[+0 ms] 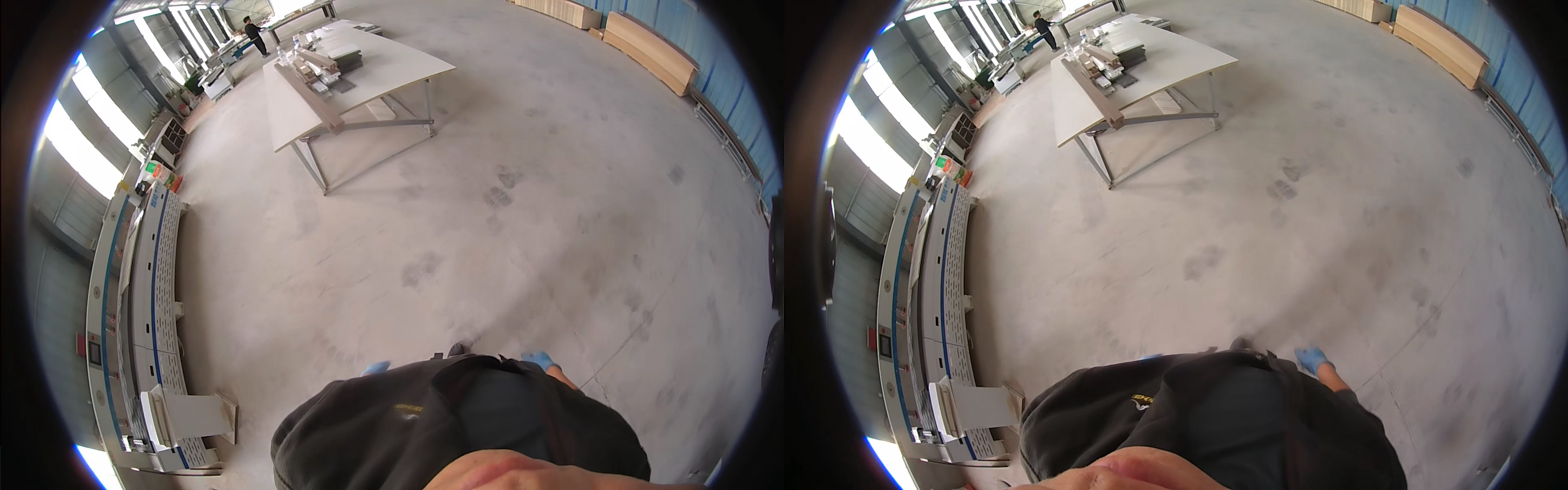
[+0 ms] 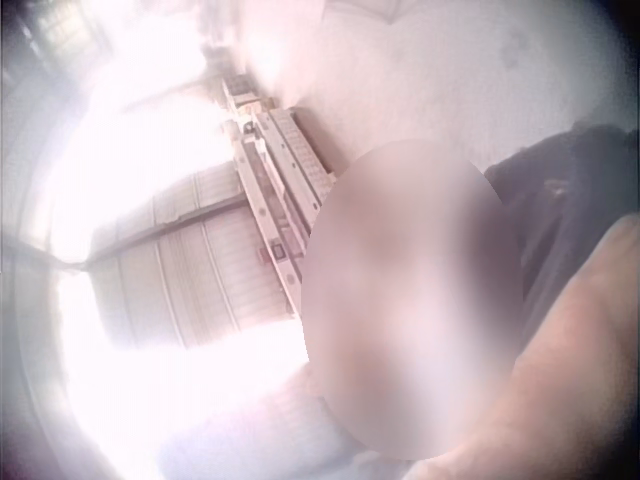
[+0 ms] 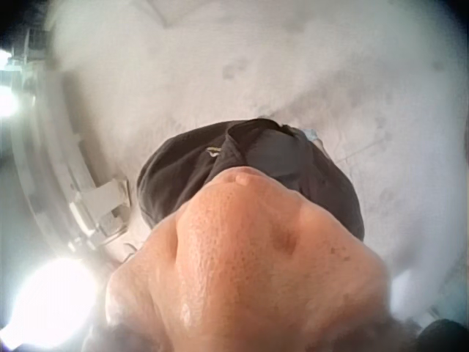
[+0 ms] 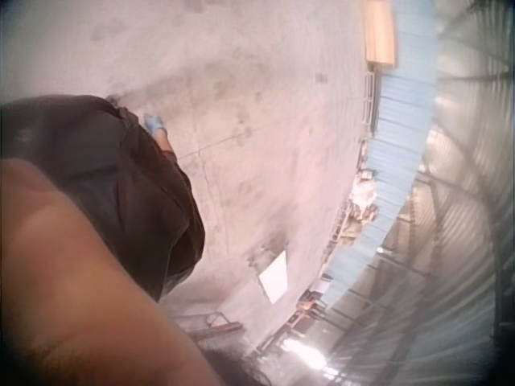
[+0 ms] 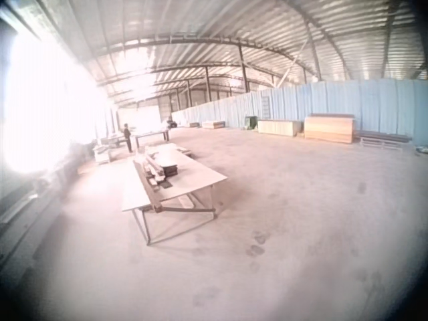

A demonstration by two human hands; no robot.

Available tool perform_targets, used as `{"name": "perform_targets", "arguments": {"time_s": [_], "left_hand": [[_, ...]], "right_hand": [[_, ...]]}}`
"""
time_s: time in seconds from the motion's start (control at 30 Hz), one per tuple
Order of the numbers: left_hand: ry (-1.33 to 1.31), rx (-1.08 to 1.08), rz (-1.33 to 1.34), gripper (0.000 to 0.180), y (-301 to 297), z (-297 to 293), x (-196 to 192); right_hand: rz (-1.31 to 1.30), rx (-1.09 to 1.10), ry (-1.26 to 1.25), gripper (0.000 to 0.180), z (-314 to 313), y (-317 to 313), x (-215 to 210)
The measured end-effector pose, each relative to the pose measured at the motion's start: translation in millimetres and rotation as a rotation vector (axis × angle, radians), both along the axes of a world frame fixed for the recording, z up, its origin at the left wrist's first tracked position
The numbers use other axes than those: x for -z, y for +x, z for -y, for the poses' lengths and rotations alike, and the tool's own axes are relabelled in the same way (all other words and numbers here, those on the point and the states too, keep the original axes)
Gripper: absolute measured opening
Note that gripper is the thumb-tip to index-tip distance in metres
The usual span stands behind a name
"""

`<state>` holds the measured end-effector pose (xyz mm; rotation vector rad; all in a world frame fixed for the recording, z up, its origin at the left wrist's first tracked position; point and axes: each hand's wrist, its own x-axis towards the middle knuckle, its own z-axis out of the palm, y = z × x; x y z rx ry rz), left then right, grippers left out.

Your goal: The person wipes a large gray panel with a cloth, then moves to a worktable and handles white and brown cabinet components. They pick up small white panels, place them on the table, and later carry and position long curved brown trim pieces onto a larger white cabinet shell. The person aligns and fits the trim along the curved edge of the cabinet.

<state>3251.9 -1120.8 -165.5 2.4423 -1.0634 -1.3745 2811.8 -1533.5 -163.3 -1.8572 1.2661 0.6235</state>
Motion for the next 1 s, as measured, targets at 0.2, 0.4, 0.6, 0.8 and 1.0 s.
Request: {"name": "perform_targets", "arguments": {"time_s": [0.2, 0.4, 0.6, 0.8, 1.0], "left_hand": [[-0.177, -0.168, -0.084, 0.058, 102.0, 365.3, -25.3], [-0.447, -0.531, -0.414, 0.052, 177.4, 634.5, -57.3], [0.081, -0.382, -0.271, 0.046, 256.8, 717.5, -24.7], [-0.014, -0.646, -0.19, 0.04, 334.5, 768.1, 25.7], [-0.135, -0.058, 0.155, 0.03, 482.8, 959.2, 54.7]], "right_hand": [[-0.179, -0.106, 0.069, 0.044, 117.3, -19.1, 53.2], [-0.164, 0.086, 0.133, 0.045, 307.7, 74.1, 71.8], [-0.087, 0.203, 0.134, 0.046, 579.5, 221.4, 79.2], [0.319, 0.18, -0.178, 0.036, 867.1, 465.1, 23.5], [0.337, 0.039, -0.022, 0.047, 1026.0, 588.3, 43.0]]}}
